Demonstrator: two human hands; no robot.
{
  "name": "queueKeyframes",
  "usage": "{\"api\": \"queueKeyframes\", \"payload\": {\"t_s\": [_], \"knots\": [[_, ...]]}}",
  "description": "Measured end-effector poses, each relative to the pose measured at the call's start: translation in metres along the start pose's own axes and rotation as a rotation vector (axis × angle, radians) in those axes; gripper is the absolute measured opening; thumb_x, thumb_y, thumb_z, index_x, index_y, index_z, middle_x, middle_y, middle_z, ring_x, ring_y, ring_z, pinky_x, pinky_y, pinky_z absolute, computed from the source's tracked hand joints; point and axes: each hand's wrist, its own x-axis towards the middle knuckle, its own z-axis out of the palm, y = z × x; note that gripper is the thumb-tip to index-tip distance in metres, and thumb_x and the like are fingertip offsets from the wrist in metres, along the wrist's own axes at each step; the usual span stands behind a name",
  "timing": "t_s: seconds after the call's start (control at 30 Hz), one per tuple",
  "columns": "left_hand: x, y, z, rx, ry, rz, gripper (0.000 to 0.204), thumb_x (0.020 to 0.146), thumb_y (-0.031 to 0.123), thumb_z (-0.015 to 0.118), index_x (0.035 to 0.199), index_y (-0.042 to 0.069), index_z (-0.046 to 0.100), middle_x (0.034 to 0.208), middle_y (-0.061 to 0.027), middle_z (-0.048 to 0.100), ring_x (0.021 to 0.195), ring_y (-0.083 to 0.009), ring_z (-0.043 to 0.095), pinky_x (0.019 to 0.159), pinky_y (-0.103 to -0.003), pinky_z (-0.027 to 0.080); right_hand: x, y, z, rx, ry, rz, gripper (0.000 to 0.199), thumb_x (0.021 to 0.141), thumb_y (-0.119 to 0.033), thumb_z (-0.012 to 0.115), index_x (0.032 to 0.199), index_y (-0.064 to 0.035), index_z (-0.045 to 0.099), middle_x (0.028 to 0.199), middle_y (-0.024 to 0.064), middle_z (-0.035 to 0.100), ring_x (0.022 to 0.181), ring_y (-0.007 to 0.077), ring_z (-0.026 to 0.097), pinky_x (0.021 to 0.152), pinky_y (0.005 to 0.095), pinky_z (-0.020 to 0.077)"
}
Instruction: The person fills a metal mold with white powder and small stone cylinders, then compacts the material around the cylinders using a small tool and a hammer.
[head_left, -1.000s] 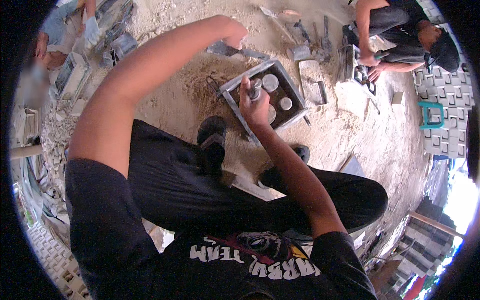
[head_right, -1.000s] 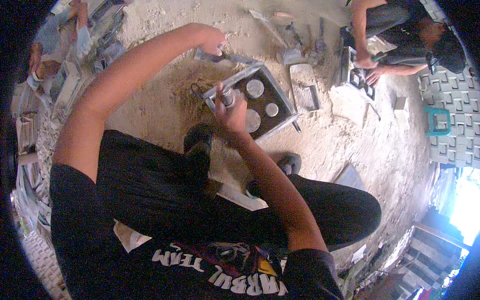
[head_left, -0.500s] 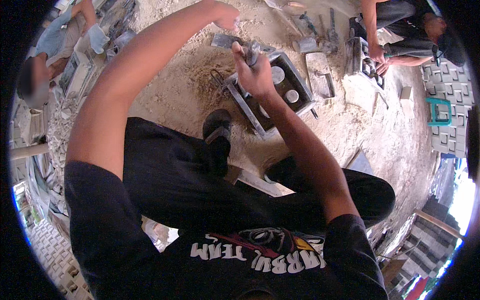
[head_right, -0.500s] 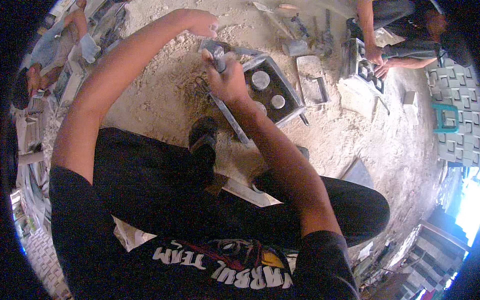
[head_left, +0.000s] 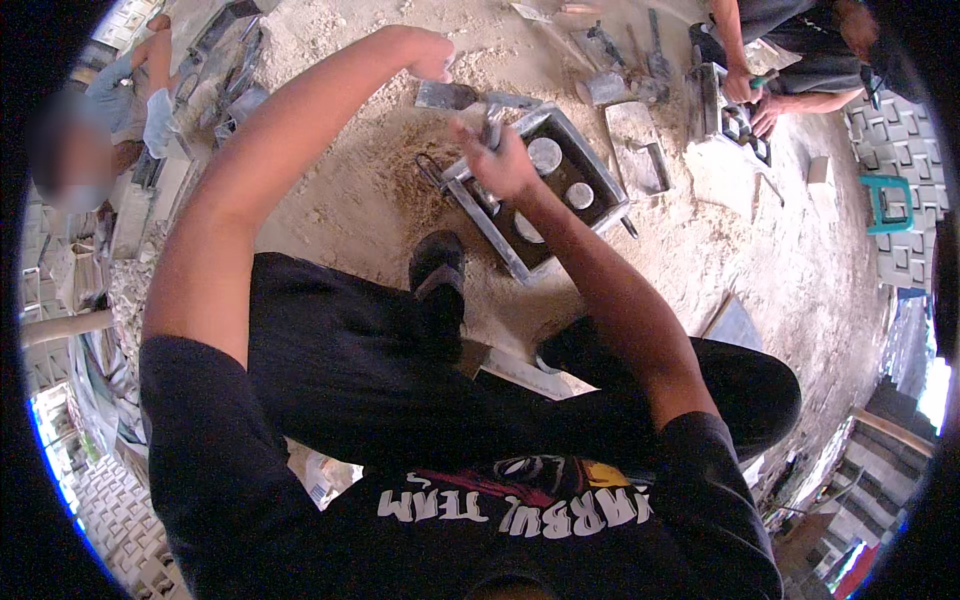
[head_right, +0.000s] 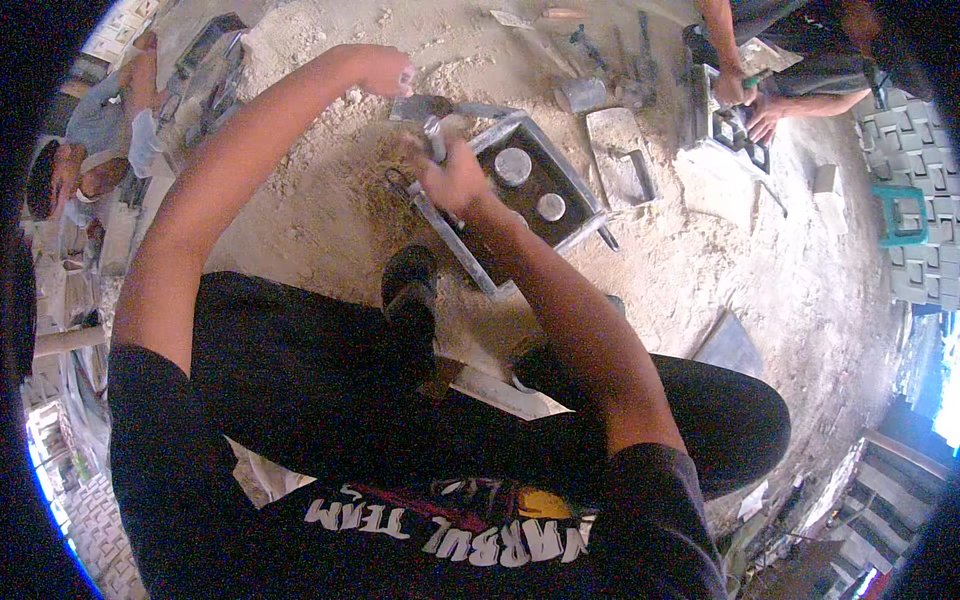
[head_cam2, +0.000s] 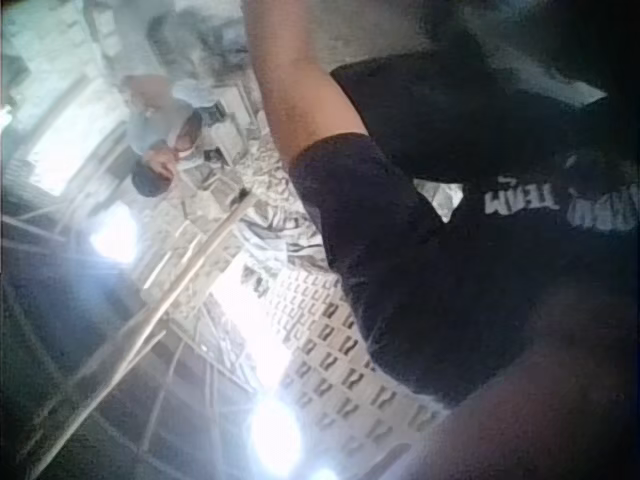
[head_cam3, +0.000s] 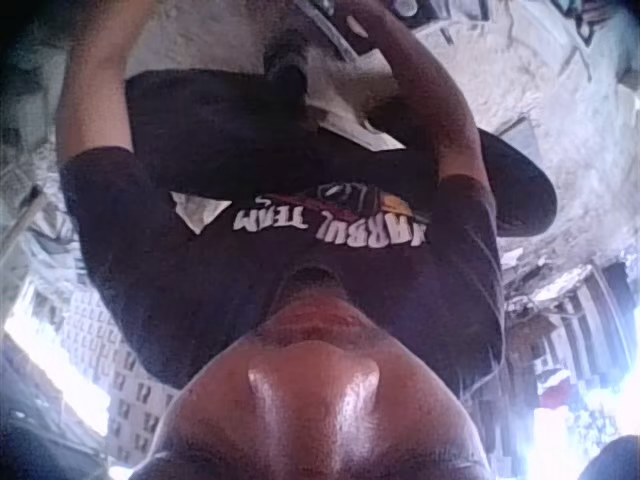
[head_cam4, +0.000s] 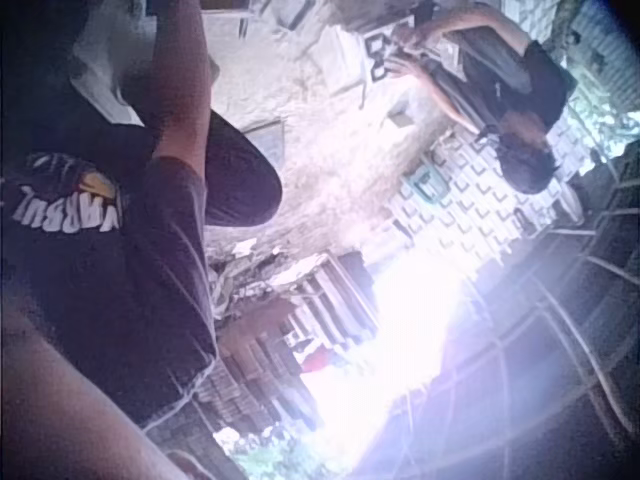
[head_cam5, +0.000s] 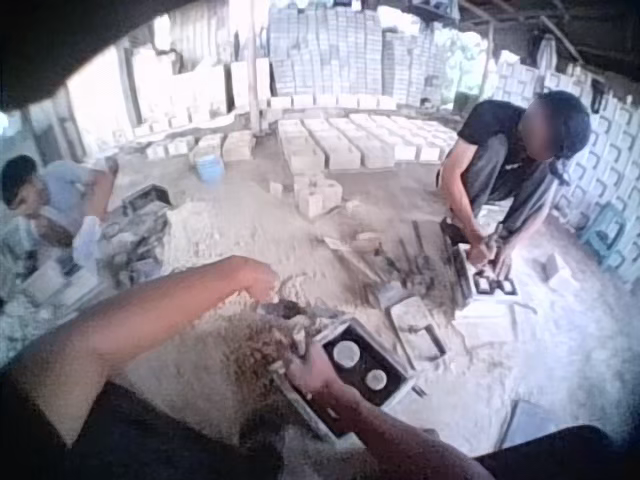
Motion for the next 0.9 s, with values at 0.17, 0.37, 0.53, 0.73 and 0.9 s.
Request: {"api": "queueKeyframes", "payload": {"t_s": [0.17,0.37,0.53,0.73,0.9], "knots": [[0.007,0.002,0.003,-0.055,0.024,0.062,0.036,0.084,0.037,0.060,0.100,0.005,0.063,0.092,-0.0166,0.066,0.087,-0.0333,0.063,0.075,-0.044,0.049,0.002,-0.007,-0.005,0.159,0.105,-0.060,0.027,0.095,-0.022,0.054,0.075,-0.0037,0.056,0.059,-0.0073,0.044,0.055,0.0035,0.040,0.047,0.0222,0.0311],[0.016,-0.002,0.005,0.017,0.031,0.066,0.037,0.084,0.037,0.059,0.100,0.004,0.062,0.095,-0.0177,0.065,0.089,-0.0349,0.062,0.077,-0.045,0.048,0.014,-0.015,-0.010,0.146,-0.046,-0.077,0.025,0.090,-0.021,0.056,0.072,-0.0029,0.055,0.058,-0.0027,0.047,0.053,0.0079,0.041,0.047,0.0285,0.0339],[0.012,-0.001,0.013,-0.031,-0.074,0.033,0.038,0.085,0.036,0.058,0.103,0.004,0.061,0.097,-0.0181,0.065,0.092,-0.0356,0.062,0.078,-0.045,0.049,0.015,-0.014,-0.006,-0.020,0.032,-0.235,0.029,0.088,-0.025,0.058,0.069,-0.0029,0.057,0.058,-0.0007,0.049,0.053,0.0088,0.042,0.048,0.0267,0.0343],[0.006,0.001,0.023,-0.021,-0.015,0.111,0.038,0.085,0.037,0.060,0.099,0.003,0.063,0.093,-0.0182,0.066,0.087,-0.0363,0.063,0.076,-0.046,0.049,-0.004,-0.021,-0.020,0.100,-0.090,-0.057,0.027,0.088,-0.020,0.055,0.069,-0.0008,0.057,0.057,-0.0014,0.051,0.053,0.0085,0.046,0.051,0.0279,0.0399],[0.013,0.006,0.023,0.075,-0.101,0.034,0.038,0.084,0.038,0.060,0.097,0.003,0.063,0.094,-0.0184,0.066,0.086,-0.0368,0.063,0.076,-0.046,0.049,-0.024,-0.022,-0.026,-0.074,-0.219,0.049,0.021,0.088,-0.017,0.055,0.076,-0.0018,0.063,0.061,0.0024,0.057,0.058,0.0100,0.051,0.055,0.0277,0.0421]]}}
